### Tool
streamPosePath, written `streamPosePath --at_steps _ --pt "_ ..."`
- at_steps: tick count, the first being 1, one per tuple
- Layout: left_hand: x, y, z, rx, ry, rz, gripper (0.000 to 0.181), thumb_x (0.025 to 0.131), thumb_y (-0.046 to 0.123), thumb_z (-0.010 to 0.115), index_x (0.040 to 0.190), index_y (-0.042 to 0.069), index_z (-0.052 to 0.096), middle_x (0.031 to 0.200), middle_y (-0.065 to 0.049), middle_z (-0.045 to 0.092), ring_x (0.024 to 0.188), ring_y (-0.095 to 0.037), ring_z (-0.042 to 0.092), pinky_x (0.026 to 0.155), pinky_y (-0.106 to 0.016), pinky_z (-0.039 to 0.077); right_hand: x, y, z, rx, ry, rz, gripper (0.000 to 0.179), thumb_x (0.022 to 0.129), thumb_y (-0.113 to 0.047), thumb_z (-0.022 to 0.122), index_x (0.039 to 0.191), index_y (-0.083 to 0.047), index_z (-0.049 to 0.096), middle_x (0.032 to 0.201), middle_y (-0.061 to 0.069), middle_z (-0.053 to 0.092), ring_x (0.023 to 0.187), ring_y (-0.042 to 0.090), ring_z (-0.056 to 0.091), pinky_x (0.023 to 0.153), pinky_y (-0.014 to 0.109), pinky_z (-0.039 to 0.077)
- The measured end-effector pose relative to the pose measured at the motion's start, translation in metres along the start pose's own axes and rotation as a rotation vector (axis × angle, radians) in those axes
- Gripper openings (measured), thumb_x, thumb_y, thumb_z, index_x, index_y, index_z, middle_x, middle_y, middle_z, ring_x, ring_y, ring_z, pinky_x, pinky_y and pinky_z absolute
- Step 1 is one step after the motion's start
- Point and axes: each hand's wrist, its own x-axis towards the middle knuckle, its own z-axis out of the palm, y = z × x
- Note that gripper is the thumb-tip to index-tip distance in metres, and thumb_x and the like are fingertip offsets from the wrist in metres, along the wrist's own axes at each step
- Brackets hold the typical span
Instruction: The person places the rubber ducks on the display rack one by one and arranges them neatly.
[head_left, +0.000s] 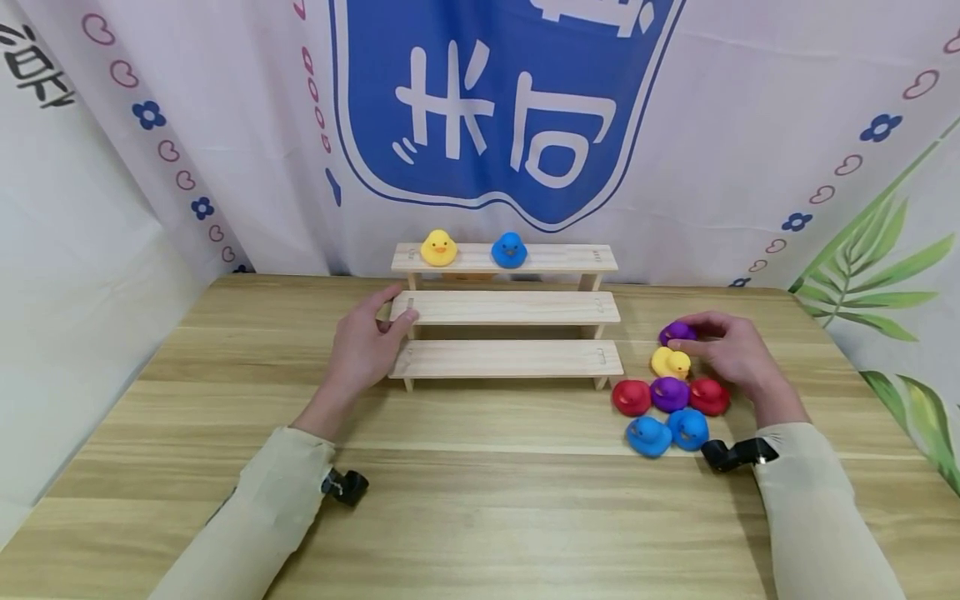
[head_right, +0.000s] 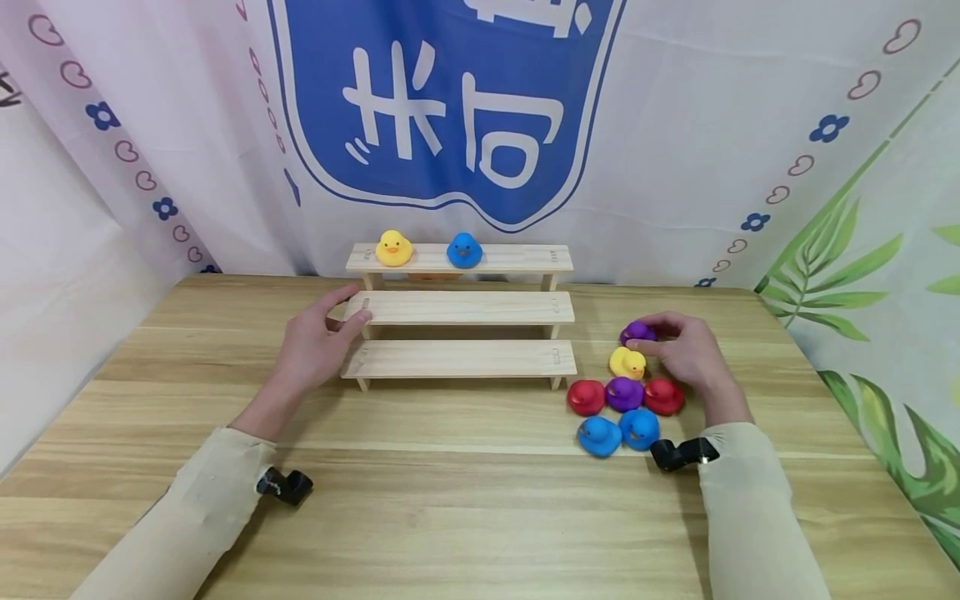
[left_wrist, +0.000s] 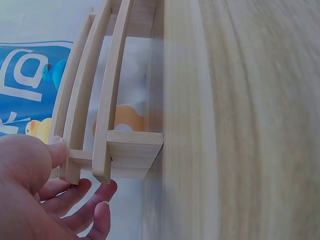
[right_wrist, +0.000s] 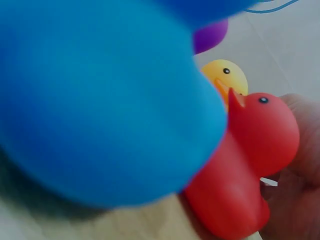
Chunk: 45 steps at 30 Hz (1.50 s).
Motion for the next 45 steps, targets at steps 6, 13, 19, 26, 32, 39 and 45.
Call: streamPosePath --at_steps 6,13,19,26,32,39,45 --pt "0.000 0.000 0.000 0.006 -0.004 -0.008 0.059 0.110 0.037 0.059 0.163 0.017 0.044 0.162 -0.014 0.050 0.098 -0.026 0.065 0.067 -0.028 0.054 -0.001 -0.002 0.001 -0.016 0.004 0.000 0.066 0.102 -0.044 0.071 0.152 -0.005 0.053 0.154 0.027 0.050 0.137 0.047 0.045 0.111 0.057 0.043" --pt "0.000 -0.001 0.000 0.004 -0.003 0.004 0.059 0.110 0.038 0.059 0.163 0.017 0.044 0.162 -0.014 0.050 0.097 -0.026 0.066 0.067 -0.028 0.054 -0.003 -0.006 -0.001 0.021 0.028 -0.039 0.073 0.101 -0.057 0.065 0.155 -0.009 0.051 0.157 0.024 0.049 0.144 0.048 0.043 0.116 0.063 0.041" --pt "0.000 -0.001 0.000 0.007 0.000 0.010 0.059 0.110 0.038 0.060 0.163 0.017 0.044 0.161 -0.014 0.052 0.092 -0.024 0.065 0.064 -0.028 0.053 -0.005 -0.015 -0.002 0.095 0.072 -0.088 0.073 0.100 -0.060 0.066 0.154 -0.013 0.051 0.157 0.019 0.050 0.147 0.045 0.044 0.116 0.064 0.042" --pt "-0.001 0.000 0.000 0.007 0.005 0.015 0.059 0.109 0.037 0.060 0.162 0.016 0.045 0.160 -0.014 0.053 0.088 -0.023 0.063 0.062 -0.028 0.051 -0.013 -0.037 -0.001 0.081 0.107 -0.191 0.064 0.103 -0.056 0.063 0.150 -0.014 0.054 0.150 0.014 0.055 0.134 0.035 0.055 0.106 0.045 0.051" --pt "0.000 -0.002 0.000 0.006 0.009 0.021 0.059 0.109 0.038 0.060 0.162 0.016 0.045 0.159 -0.014 0.053 0.086 -0.023 0.062 0.060 -0.027 0.050 -0.018 -0.053 0.006 0.110 0.118 -0.324 0.050 0.107 -0.039 0.064 0.148 -0.011 0.056 0.142 0.010 0.057 0.116 0.014 0.060 0.089 0.012 0.052" --pt "0.000 -0.002 0.000 0.005 0.018 0.015 0.059 0.109 0.037 0.061 0.162 0.017 0.045 0.158 -0.014 0.054 0.080 -0.020 0.060 0.056 -0.026 0.048 -0.019 -0.066 0.018 0.150 0.100 -0.374 0.047 0.109 -0.031 0.062 0.149 -0.008 0.054 0.142 0.014 0.057 0.116 0.012 0.058 0.090 0.005 0.049" --pt "0.000 -0.002 0.001 -0.004 0.014 0.026 0.059 0.109 0.036 0.061 0.161 0.014 0.046 0.155 -0.015 0.057 0.074 -0.019 0.057 0.053 -0.026 0.045 -0.023 -0.076 0.024 0.208 0.113 -0.429 0.043 0.109 -0.021 0.062 0.146 -0.001 0.056 0.130 -0.001 0.057 0.114 0.000 0.060 0.099 0.004 0.047"
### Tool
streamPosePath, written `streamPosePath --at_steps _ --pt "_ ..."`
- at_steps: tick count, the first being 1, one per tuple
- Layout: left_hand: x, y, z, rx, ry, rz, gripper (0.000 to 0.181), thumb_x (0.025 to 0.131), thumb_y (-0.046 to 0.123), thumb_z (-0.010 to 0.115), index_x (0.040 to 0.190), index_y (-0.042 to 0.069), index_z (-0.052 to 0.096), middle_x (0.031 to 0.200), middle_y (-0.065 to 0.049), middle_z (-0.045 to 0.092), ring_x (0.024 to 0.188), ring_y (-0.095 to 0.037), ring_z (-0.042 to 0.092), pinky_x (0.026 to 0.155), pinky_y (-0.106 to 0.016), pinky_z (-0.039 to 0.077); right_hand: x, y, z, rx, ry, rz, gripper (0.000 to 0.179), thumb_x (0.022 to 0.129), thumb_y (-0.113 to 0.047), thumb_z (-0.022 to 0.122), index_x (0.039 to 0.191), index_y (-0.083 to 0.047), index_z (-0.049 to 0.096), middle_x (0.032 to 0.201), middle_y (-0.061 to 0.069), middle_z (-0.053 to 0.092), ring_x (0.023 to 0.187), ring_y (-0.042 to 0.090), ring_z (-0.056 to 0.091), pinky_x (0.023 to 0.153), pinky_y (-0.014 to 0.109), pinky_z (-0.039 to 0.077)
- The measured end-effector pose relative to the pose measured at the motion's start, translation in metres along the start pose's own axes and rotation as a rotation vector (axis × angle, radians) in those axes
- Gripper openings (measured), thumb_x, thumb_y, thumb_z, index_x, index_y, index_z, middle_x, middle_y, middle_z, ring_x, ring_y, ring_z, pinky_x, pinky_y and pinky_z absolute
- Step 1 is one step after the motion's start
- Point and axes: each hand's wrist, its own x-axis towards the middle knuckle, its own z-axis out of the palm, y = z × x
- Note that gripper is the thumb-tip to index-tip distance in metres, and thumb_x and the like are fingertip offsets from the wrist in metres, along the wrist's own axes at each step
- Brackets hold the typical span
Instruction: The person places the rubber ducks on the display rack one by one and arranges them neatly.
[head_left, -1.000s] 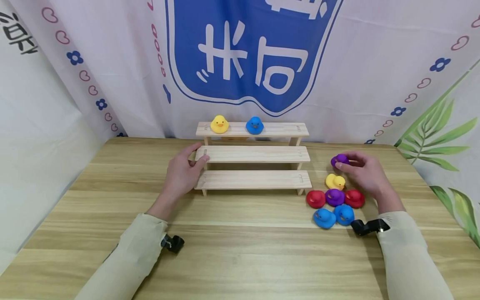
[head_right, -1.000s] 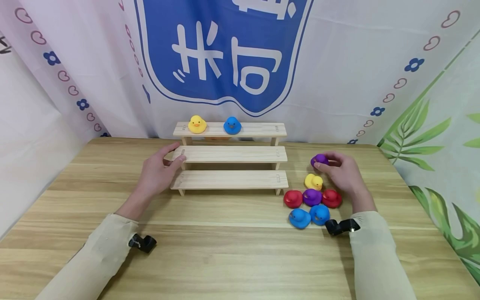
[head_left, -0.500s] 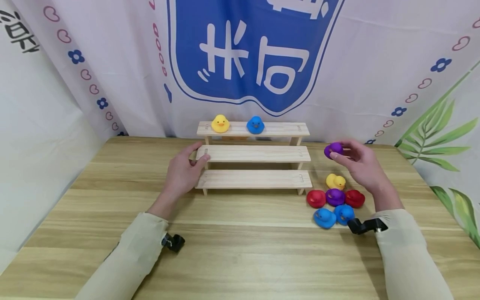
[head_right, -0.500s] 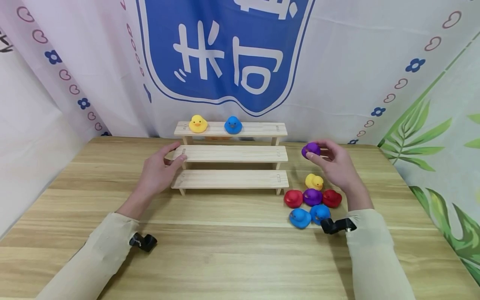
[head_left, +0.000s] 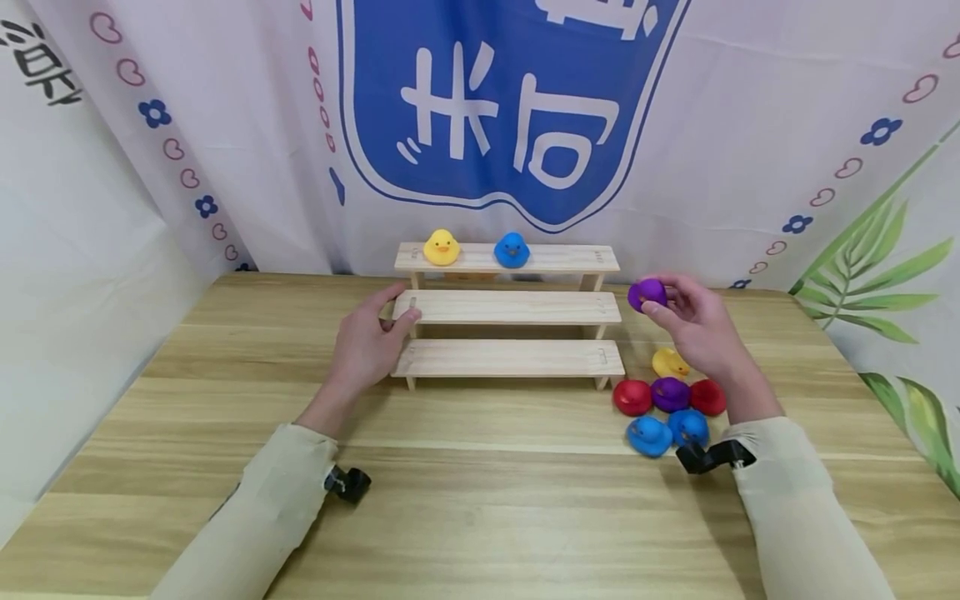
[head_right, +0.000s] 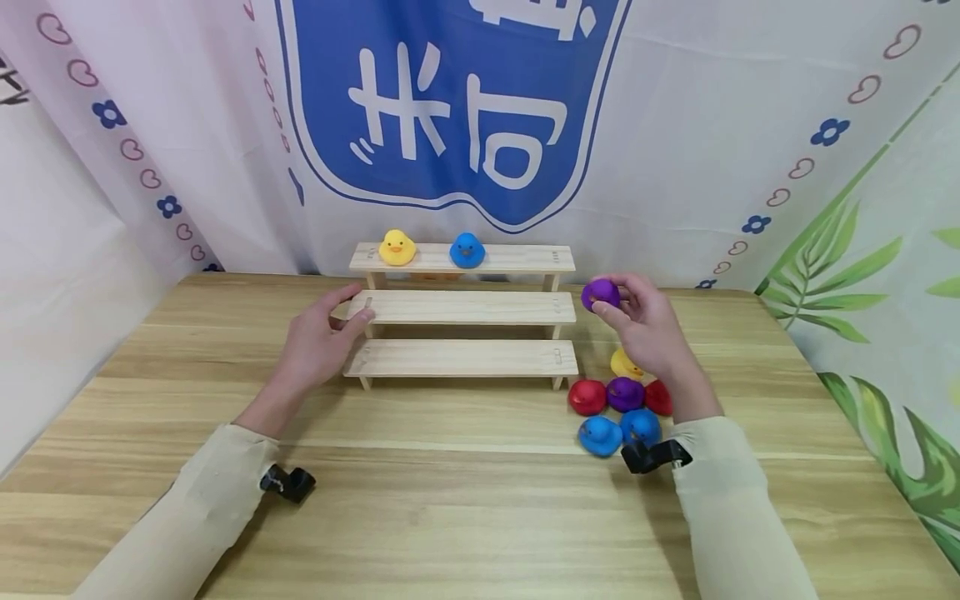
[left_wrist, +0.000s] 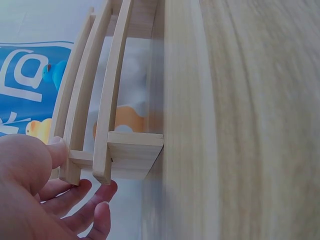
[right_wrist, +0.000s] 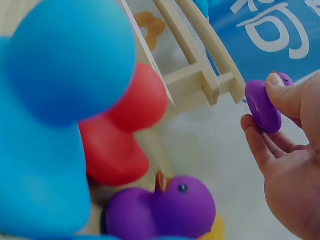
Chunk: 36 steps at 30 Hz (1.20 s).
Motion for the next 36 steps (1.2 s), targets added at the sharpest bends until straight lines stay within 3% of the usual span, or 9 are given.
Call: streamPosePath --at_steps 3,8,13,20,23,29,36 --pt "0.000 0.000 0.000 -0.003 0.000 0.001 0.059 0.109 0.036 0.061 0.161 0.014 0.046 0.156 -0.015 0.055 0.075 -0.019 0.057 0.054 -0.026 0.046 0.000 -0.004 0.003 0.007 0.011 0.009 0.044 0.109 -0.022 0.062 0.147 -0.001 0.056 0.133 -0.001 0.057 0.118 -0.002 0.059 0.103 0.005 0.046" --pt "0.000 0.000 0.001 -0.005 -0.001 0.000 0.058 0.109 0.035 0.061 0.162 0.014 0.046 0.158 -0.014 0.054 0.076 -0.019 0.057 0.054 -0.025 0.046 -0.001 -0.008 0.008 0.024 0.044 0.023 0.044 0.108 -0.023 0.063 0.148 -0.005 0.057 0.131 0.005 0.060 0.113 0.006 0.061 0.097 0.005 0.049" --pt "-0.001 0.002 0.001 -0.001 -0.002 -0.006 0.058 0.109 0.035 0.062 0.161 0.015 0.046 0.159 -0.014 0.053 0.079 -0.020 0.059 0.056 -0.025 0.048 0.001 -0.016 0.014 0.064 0.060 -0.013 0.041 0.107 -0.018 0.064 0.146 -0.003 0.058 0.130 0.002 0.061 0.115 0.009 0.061 0.097 0.006 0.050" --pt "0.000 0.001 0.001 -0.002 0.007 -0.014 0.058 0.109 0.036 0.062 0.161 0.015 0.046 0.159 -0.014 0.053 0.082 -0.021 0.060 0.058 -0.026 0.048 0.014 -0.031 0.024 0.036 0.030 -0.061 0.038 0.107 -0.012 0.062 0.145 -0.009 0.062 0.143 0.008 0.061 0.127 0.015 0.056 0.101 0.009 0.048" --pt "0.000 0.001 0.001 0.003 0.008 -0.016 0.058 0.109 0.036 0.061 0.161 0.016 0.046 0.159 -0.014 0.053 0.084 -0.021 0.060 0.059 -0.026 0.048 0.022 -0.036 0.028 0.020 0.020 -0.092 0.037 0.107 -0.011 0.063 0.143 -0.008 0.063 0.145 0.011 0.061 0.130 0.019 0.056 0.109 0.018 0.048" --pt "-0.001 0.001 0.000 0.009 0.005 -0.017 0.058 0.109 0.036 0.061 0.162 0.016 0.046 0.159 -0.015 0.053 0.080 -0.020 0.059 0.057 -0.025 0.047 0.038 -0.042 0.035 0.028 0.003 -0.107 0.035 0.106 -0.009 0.063 0.141 -0.004 0.064 0.141 0.016 0.064 0.134 0.029 0.057 0.122 0.050 0.042" --pt "0.000 0.001 0.001 0.010 0.004 -0.017 0.059 0.109 0.037 0.061 0.162 0.016 0.045 0.159 -0.014 0.053 0.081 -0.021 0.060 0.058 -0.026 0.048 0.051 -0.043 0.039 -0.011 -0.038 -0.049 0.036 0.107 -0.012 0.063 0.143 -0.006 0.062 0.145 0.017 0.060 0.139 0.037 0.051 0.123 0.058 0.038"
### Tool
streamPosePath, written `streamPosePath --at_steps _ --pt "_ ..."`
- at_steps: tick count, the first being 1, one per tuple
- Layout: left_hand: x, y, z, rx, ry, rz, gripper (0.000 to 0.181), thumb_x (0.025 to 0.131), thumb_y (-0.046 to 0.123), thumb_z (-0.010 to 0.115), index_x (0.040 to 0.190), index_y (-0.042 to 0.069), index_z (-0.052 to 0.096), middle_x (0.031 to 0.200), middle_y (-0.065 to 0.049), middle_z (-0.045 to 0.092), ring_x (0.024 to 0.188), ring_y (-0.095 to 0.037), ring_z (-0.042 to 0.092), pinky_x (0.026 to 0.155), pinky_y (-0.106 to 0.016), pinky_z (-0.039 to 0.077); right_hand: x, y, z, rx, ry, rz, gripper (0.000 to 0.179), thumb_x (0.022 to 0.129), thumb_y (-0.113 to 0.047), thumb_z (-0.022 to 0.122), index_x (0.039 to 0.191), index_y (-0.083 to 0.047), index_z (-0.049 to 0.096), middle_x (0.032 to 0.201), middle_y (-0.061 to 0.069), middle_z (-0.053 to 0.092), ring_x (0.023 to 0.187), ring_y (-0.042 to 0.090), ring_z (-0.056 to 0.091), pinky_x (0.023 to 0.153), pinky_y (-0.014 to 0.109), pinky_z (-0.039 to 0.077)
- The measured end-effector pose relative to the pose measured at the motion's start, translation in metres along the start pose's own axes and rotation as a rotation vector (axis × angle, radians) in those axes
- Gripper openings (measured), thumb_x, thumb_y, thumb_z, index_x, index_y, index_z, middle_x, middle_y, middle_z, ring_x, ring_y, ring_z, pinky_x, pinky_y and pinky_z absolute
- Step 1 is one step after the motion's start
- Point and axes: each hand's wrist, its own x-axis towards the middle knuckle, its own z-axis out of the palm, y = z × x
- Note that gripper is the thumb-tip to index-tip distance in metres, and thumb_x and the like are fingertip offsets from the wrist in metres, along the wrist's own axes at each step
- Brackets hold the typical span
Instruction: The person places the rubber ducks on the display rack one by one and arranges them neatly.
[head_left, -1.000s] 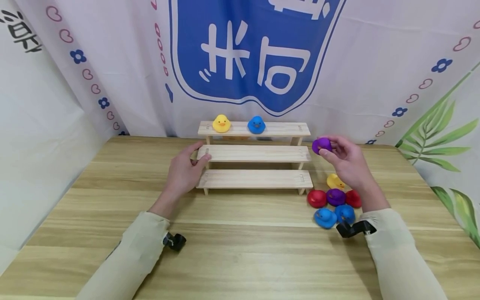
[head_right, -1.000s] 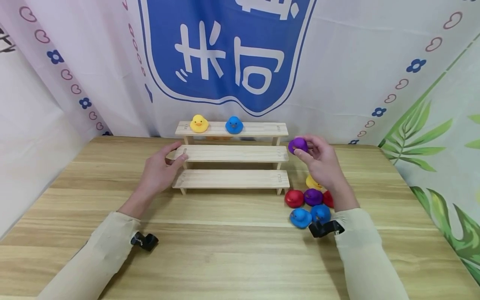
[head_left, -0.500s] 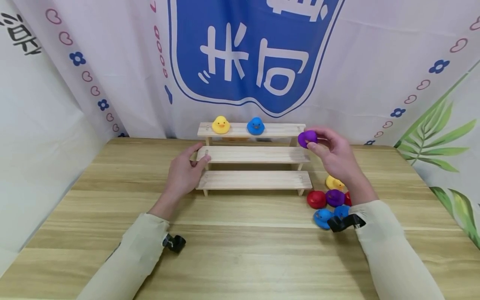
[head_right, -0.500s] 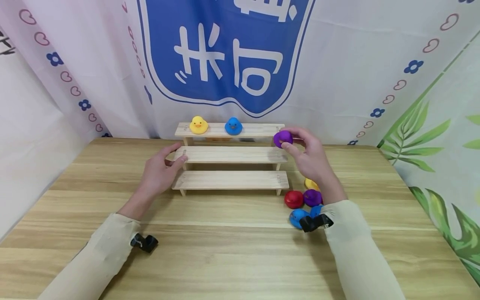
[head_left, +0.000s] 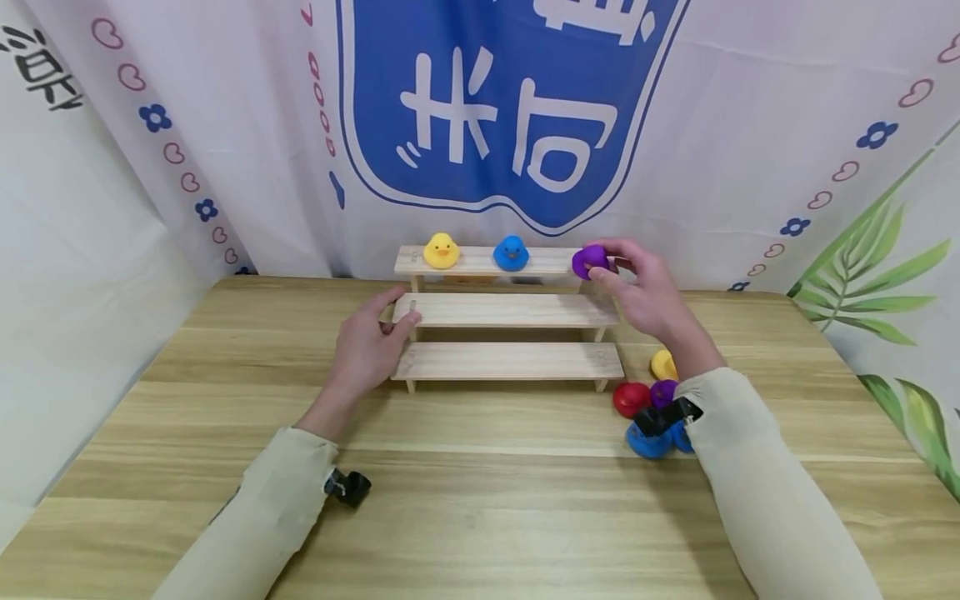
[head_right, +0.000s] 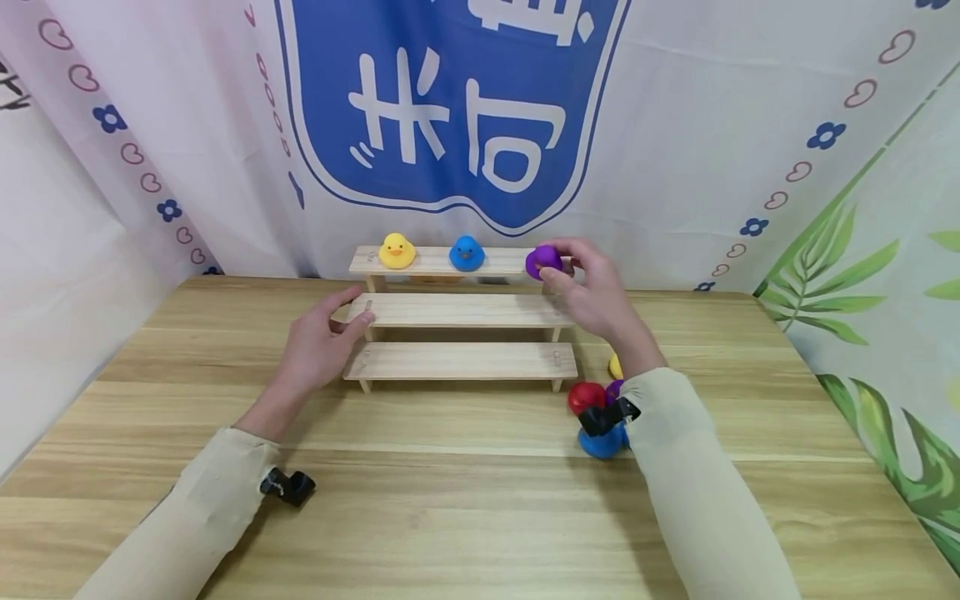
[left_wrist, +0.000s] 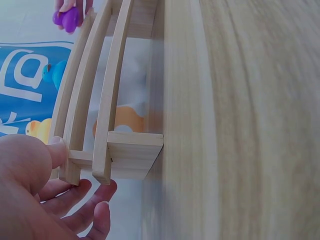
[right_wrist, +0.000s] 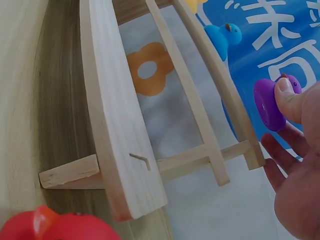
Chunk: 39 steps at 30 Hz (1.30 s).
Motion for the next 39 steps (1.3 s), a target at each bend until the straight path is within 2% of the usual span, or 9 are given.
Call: streamPosePath --at_steps 8,18,24,32,36,39 --pt "0.000 0.000 0.001 -0.004 -0.003 -0.009 0.059 0.109 0.037 0.060 0.162 0.018 0.045 0.160 -0.014 0.052 0.083 -0.020 0.059 0.058 -0.026 0.048 0.008 0.003 0.007 -0.002 -0.020 0.059 0.037 0.107 -0.014 0.063 0.144 -0.009 0.060 0.148 0.017 0.057 0.137 0.036 0.046 0.121 0.055 0.037" --pt "0.000 0.001 0.000 -0.012 -0.014 -0.009 0.059 0.109 0.038 0.061 0.163 0.018 0.044 0.156 -0.015 0.055 0.076 -0.018 0.056 0.054 -0.025 0.046 0.014 0.006 0.009 0.017 -0.012 0.047 0.042 0.107 -0.015 0.063 0.149 -0.013 0.058 0.153 0.014 0.058 0.144 0.034 0.051 0.126 0.055 0.035" --pt "0.000 0.000 0.000 -0.020 -0.009 -0.004 0.059 0.109 0.037 0.061 0.162 0.017 0.045 0.154 -0.015 0.056 0.073 -0.017 0.055 0.053 -0.025 0.045 0.016 0.005 0.008 0.004 -0.018 0.066 0.042 0.107 -0.013 0.063 0.149 -0.012 0.060 0.152 0.017 0.058 0.142 0.035 0.051 0.126 0.054 0.034" --pt "0.000 0.001 0.001 -0.023 -0.010 -0.018 0.059 0.109 0.037 0.061 0.163 0.019 0.045 0.155 -0.014 0.055 0.075 -0.018 0.055 0.054 -0.025 0.045 0.019 0.003 0.009 -0.024 -0.018 0.073 0.043 0.109 -0.012 0.058 0.151 -0.007 0.057 0.155 0.021 0.056 0.147 0.039 0.051 0.126 0.053 0.038" --pt "-0.001 0.001 0.000 -0.028 -0.011 -0.020 0.059 0.109 0.037 0.061 0.163 0.018 0.045 0.152 -0.014 0.056 0.070 -0.016 0.051 0.051 -0.025 0.042 0.020 0.002 0.009 -0.014 -0.020 0.081 0.045 0.109 -0.012 0.057 0.153 -0.006 0.055 0.156 0.022 0.055 0.146 0.038 0.052 0.122 0.053 0.042" --pt "-0.001 0.001 0.001 -0.025 -0.010 -0.013 0.059 0.109 0.036 0.061 0.162 0.018 0.045 0.150 -0.014 0.057 0.066 -0.015 0.049 0.049 -0.024 0.040 0.019 0.004 0.008 0.004 -0.020 0.078 0.048 0.109 -0.014 0.057 0.157 -0.008 0.051 0.160 0.019 0.051 0.149 0.036 0.049 0.123 0.052 0.041"
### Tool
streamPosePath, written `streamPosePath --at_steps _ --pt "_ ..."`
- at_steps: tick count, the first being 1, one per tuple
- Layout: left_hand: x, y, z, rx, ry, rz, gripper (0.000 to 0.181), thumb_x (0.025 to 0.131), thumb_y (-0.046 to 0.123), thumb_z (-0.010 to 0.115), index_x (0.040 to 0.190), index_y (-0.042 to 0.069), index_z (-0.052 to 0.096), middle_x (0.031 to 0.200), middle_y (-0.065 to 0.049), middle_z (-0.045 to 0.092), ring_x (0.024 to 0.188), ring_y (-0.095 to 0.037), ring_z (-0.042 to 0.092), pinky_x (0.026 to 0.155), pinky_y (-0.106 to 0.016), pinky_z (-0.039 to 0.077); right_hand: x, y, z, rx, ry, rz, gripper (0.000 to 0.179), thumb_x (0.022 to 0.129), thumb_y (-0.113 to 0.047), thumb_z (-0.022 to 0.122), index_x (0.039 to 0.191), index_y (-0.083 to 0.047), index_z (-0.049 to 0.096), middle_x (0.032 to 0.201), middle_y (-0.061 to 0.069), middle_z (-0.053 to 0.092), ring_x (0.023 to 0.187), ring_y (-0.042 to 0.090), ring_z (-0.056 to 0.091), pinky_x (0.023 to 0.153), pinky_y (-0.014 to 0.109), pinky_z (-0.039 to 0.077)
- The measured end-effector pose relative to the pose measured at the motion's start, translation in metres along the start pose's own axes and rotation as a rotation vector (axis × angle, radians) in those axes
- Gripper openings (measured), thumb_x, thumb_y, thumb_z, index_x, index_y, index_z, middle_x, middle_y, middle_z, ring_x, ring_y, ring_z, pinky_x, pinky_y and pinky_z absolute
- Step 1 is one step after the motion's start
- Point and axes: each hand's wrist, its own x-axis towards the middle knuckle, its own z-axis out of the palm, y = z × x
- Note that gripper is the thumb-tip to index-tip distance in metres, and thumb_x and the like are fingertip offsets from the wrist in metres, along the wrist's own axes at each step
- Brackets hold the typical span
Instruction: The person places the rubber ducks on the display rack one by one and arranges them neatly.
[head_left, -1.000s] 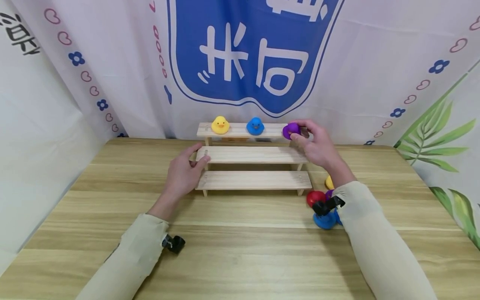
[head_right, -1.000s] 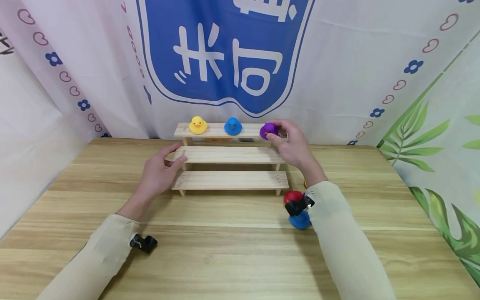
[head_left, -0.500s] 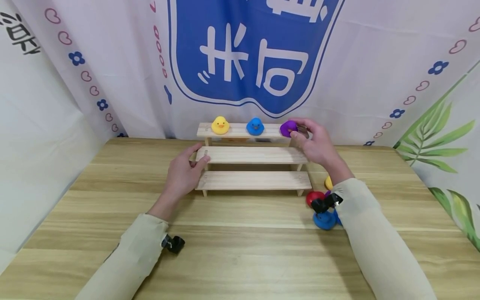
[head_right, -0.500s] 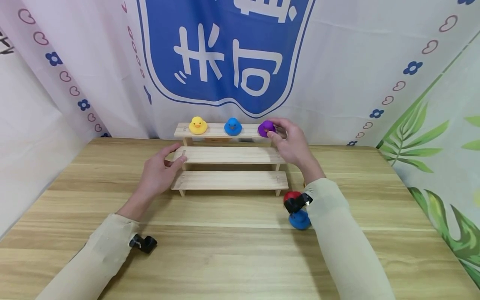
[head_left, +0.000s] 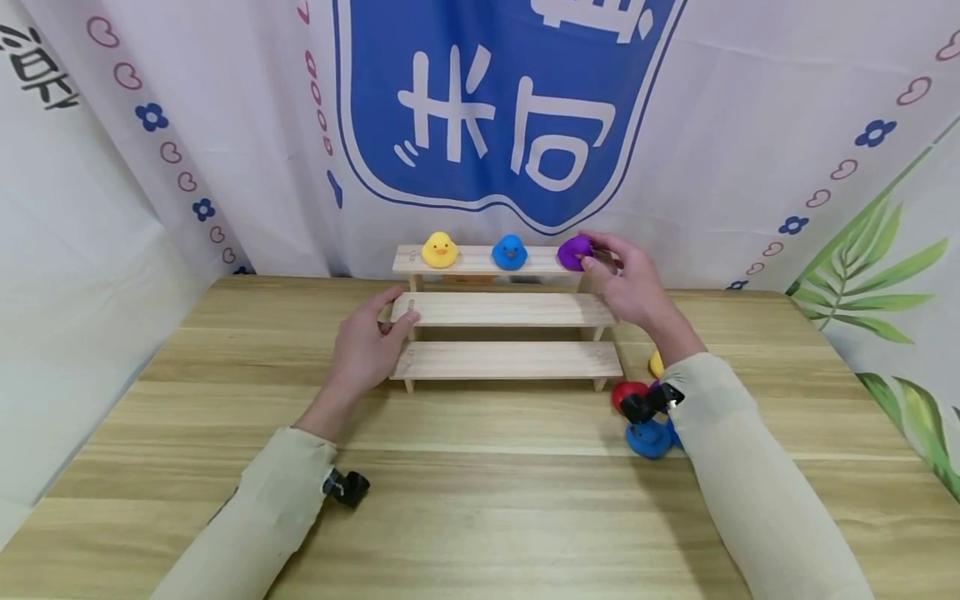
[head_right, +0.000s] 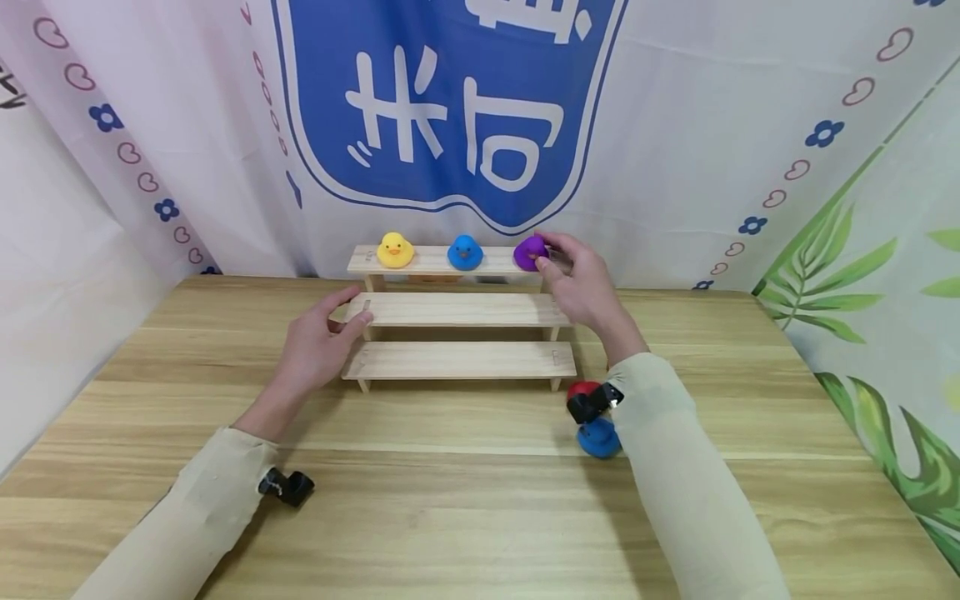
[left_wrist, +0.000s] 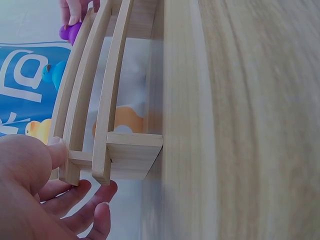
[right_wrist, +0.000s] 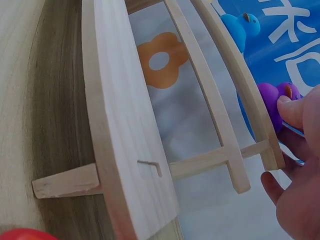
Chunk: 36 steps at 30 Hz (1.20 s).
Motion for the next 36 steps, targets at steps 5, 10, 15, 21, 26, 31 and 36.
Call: streamPosePath --at_steps 5,10,15,21,26,31,36 --pt "0.000 0.000 0.000 0.006 0.000 -0.001 0.058 0.109 0.037 0.061 0.162 0.019 0.045 0.151 -0.014 0.057 0.067 -0.016 0.050 0.050 -0.024 0.041 -0.004 0.005 -0.005 0.024 0.026 -0.033 0.051 0.109 -0.017 0.056 0.159 -0.009 0.049 0.163 0.013 0.050 0.152 0.031 0.044 0.125 0.052 0.037" --pt "0.000 0.000 0.000 0.001 -0.002 -0.009 0.059 0.109 0.038 0.060 0.163 0.020 0.044 0.156 -0.013 0.054 0.074 -0.017 0.054 0.053 -0.025 0.045 -0.014 0.007 -0.011 0.038 0.051 -0.050 0.048 0.109 -0.018 0.058 0.156 -0.010 0.052 0.158 0.009 0.055 0.150 0.027 0.045 0.124 0.052 0.038" --pt "0.000 0.000 0.000 -0.007 0.000 -0.013 0.059 0.109 0.037 0.061 0.163 0.019 0.045 0.154 -0.013 0.055 0.070 -0.017 0.052 0.051 -0.024 0.043 -0.029 0.008 -0.020 0.022 0.075 -0.029 0.048 0.110 -0.025 0.059 0.156 -0.013 0.053 0.159 0.007 0.055 0.151 0.027 0.044 0.123 0.052 0.039" --pt "0.000 0.000 0.000 -0.005 0.005 -0.019 0.059 0.109 0.038 0.061 0.162 0.020 0.045 0.152 -0.012 0.056 0.071 -0.016 0.052 0.051 -0.024 0.043 -0.045 0.016 -0.032 -0.026 0.087 -0.004 0.047 0.111 -0.031 0.056 0.156 -0.018 0.053 0.159 0.005 0.055 0.150 0.027 0.046 0.123 0.053 0.041" --pt "0.000 0.000 0.000 0.000 0.005 -0.016 0.059 0.109 0.037 0.061 0.162 0.019 0.045 0.155 -0.012 0.055 0.075 -0.018 0.054 0.054 -0.025 0.045 -0.055 0.030 -0.042 -0.076 0.096 0.017 0.047 0.111 -0.035 0.055 0.156 -0.020 0.053 0.156 0.005 0.057 0.147 0.025 0.049 0.122 0.050 0.043" --pt "0.000 0.000 0.000 -0.002 0.005 -0.013 0.058 0.109 0.037 0.061 0.162 0.018 0.045 0.156 -0.012 0.055 0.074 -0.017 0.053 0.053 -0.025 0.044 -0.066 0.041 -0.051 -0.107 0.103 0.029 0.047 0.110 -0.038 0.058 0.153 -0.019 0.056 0.152 0.007 0.061 0.140 0.024 0.054 0.111 0.024 0.048" --pt "0.000 0.000 0.000 -0.001 0.011 -0.004 0.058 0.109 0.036 0.061 0.162 0.017 0.046 0.152 -0.013 0.057 0.071 -0.016 0.053 0.052 -0.025 0.043 -0.078 0.052 -0.058 -0.104 0.076 0.056 0.051 0.107 -0.043 0.062 0.152 -0.019 0.057 0.150 0.004 0.062 0.138 0.019 0.055 0.098 0.005 0.043"
